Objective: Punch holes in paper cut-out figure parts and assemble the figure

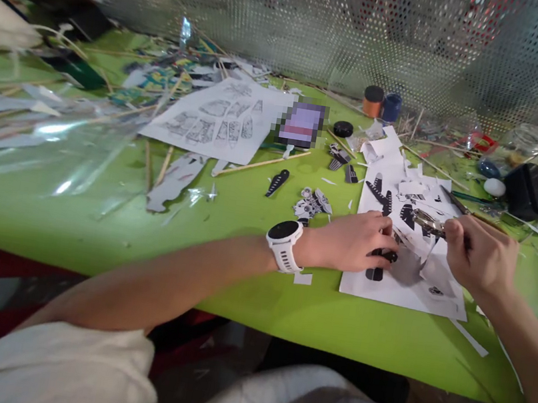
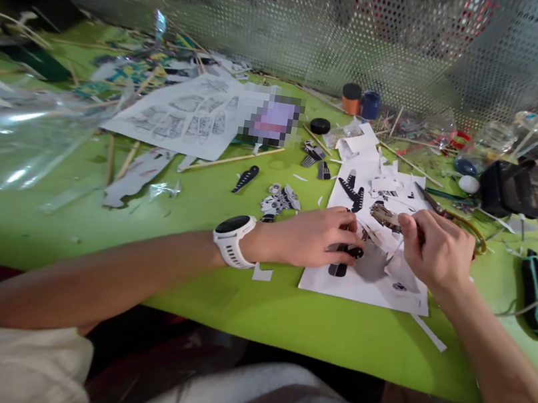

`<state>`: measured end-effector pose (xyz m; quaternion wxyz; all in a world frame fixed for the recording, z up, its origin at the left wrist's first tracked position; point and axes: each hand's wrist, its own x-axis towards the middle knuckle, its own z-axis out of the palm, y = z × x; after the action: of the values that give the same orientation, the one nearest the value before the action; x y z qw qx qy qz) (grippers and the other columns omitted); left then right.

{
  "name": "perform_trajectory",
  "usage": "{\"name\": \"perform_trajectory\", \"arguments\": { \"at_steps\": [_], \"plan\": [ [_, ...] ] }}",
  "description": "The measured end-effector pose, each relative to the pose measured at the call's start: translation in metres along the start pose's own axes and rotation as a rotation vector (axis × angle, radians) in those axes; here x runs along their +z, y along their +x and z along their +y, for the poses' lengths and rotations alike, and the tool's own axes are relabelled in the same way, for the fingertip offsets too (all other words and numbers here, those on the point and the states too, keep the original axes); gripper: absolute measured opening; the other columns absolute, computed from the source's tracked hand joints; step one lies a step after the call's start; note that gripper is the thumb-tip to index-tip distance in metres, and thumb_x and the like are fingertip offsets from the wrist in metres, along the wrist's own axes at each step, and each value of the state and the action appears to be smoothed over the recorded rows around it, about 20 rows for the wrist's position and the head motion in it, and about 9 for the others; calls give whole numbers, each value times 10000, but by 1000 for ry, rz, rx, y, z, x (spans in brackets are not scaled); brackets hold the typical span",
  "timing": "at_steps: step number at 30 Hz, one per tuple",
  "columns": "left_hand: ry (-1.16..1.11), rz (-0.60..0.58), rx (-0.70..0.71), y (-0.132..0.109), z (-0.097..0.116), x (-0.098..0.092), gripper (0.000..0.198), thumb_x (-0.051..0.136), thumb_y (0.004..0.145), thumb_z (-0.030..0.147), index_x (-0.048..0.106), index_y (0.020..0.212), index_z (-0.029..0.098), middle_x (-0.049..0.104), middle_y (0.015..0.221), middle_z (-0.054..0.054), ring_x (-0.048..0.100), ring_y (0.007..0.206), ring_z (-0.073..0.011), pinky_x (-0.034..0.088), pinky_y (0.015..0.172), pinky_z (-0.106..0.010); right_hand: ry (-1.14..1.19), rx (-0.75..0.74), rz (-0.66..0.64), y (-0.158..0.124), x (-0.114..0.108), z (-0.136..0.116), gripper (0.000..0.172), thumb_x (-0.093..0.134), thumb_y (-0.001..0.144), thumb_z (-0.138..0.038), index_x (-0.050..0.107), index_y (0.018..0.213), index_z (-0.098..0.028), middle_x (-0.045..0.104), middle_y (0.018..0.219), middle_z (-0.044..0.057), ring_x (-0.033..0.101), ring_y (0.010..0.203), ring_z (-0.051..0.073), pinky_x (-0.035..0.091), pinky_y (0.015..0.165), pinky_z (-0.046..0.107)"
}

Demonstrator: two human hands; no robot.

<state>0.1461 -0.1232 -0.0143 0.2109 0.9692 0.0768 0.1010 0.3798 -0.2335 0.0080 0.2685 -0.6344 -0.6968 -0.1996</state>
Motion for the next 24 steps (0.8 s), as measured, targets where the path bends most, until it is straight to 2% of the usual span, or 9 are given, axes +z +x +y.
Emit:
{"name": "perform_trajectory", "arguments": {
  "at_steps": [7, 11, 15, 17, 19, 24],
  "plan": [
    [-111, 24, 1, 0, -1, 1, 197, 741, 1019, 309, 731, 1128, 145, 730, 1092, -123, 671, 1037, -274, 512, 886, -373, -23, 36, -44, -1, 2, 0, 564, 397, 1102, -550, 496, 648, -230, 477, 522, 0, 426, 489, 131, 244, 499, 306],
    [-201, 36, 15, 1, -1, 2, 122, 753, 1003, 247, 709, 1023, 134, 749, 1041, -115, 690, 1019, -269, 522, 864, -372, -19, 79, -67, -1, 2, -1, 570, 399, 1091, -578, 493, 649, -230, 491, 529, 5, 436, 493, 135, 248, 507, 309],
    [-402, 39, -22, 1, -1, -5, 68, 698, 1019, 175, 703, 953, 161, 769, 929, -62, 715, 852, -192, 528, 765, -321, -18, 123, -98, 0, 2, 0, 589, 382, 1083, -603, 505, 644, -229, 510, 530, 16, 445, 490, 141, 251, 503, 309],
    [-477, 67, -75, 1, -5, -15, 56, 702, 1014, 188, 719, 966, 166, 782, 907, -47, 712, 779, -163, 530, 723, -304, -16, 142, -128, 0, 2, 0, 606, 362, 1078, -624, 528, 651, -228, 539, 542, 28, 469, 495, 149, 253, 501, 308],
    [-485, 146, -160, 1, -12, -27, 38, 723, 986, 175, 735, 952, 160, 794, 916, -52, 719, 787, -158, 548, 746, -309, -9, 164, -168, 1, 2, 0, 621, 351, 1066, -659, 589, 693, -223, 610, 590, 50, 514, 519, 165, 266, 504, 307],
    [-422, 280, -493, 0, -41, -53, 78, 704, 972, 177, 712, 902, 144, 777, 940, -97, 711, 808, -177, 574, 777, -351, 0, 239, -279, 2, 5, -1, 665, 377, 1006, -771, 679, 817, -209, 701, 673, 88, 570, 558, 202, 290, 520, 311]
  ]
}}
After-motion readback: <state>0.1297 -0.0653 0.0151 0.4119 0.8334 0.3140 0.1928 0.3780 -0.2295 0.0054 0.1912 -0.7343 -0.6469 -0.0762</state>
